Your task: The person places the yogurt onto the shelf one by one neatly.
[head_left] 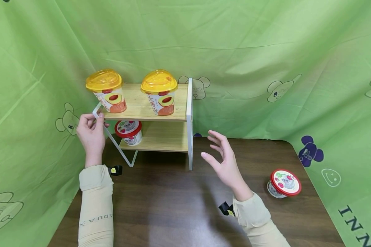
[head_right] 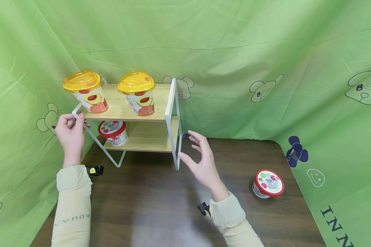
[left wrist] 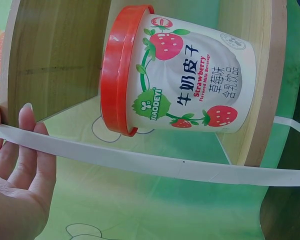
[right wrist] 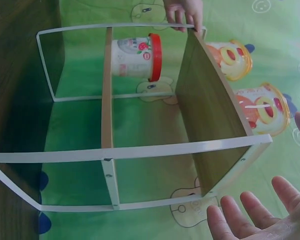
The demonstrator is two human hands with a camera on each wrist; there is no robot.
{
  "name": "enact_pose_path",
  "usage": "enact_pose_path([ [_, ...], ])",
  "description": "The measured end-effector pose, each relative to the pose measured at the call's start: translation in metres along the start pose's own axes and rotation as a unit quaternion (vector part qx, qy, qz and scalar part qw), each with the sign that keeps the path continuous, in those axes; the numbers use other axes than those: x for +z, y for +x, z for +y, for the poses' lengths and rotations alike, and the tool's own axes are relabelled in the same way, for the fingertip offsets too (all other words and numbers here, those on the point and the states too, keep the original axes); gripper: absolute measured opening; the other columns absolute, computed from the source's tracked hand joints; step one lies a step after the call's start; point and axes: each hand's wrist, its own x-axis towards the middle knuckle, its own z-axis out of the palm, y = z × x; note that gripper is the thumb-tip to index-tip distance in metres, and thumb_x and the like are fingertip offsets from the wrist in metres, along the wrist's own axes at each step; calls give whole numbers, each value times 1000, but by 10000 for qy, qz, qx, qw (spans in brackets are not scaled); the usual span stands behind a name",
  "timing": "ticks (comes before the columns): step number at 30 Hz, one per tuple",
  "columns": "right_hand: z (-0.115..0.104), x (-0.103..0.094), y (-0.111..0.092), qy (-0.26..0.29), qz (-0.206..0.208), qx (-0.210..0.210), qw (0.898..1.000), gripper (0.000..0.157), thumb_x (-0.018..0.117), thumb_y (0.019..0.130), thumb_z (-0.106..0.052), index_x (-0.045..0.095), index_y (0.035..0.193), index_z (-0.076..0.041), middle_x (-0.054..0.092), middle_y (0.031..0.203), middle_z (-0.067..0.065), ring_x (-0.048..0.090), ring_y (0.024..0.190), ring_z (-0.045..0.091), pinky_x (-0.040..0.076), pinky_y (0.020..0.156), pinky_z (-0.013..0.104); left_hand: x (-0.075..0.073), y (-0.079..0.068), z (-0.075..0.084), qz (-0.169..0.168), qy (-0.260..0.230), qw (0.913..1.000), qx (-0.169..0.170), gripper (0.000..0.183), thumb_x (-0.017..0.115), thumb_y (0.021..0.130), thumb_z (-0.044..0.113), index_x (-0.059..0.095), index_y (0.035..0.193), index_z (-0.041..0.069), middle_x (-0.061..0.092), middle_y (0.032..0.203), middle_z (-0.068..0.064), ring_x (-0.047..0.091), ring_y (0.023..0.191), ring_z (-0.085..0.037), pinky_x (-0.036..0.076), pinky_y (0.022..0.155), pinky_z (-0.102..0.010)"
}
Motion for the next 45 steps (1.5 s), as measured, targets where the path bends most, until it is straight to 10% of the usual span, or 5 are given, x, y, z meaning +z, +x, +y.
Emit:
enact_pose_path([
  [45, 55, -56, -27, -288, 938, 596, 9934, 62, 69, 94, 5, 43, 150, -6, 49, 148, 2, 48, 134, 21, 43, 108, 27, -2, 0, 0, -34, 111, 9999, -65, 9, 71, 95, 2, 62, 93, 5, 73, 113, -17, 62, 59, -17, 58, 60, -22],
])
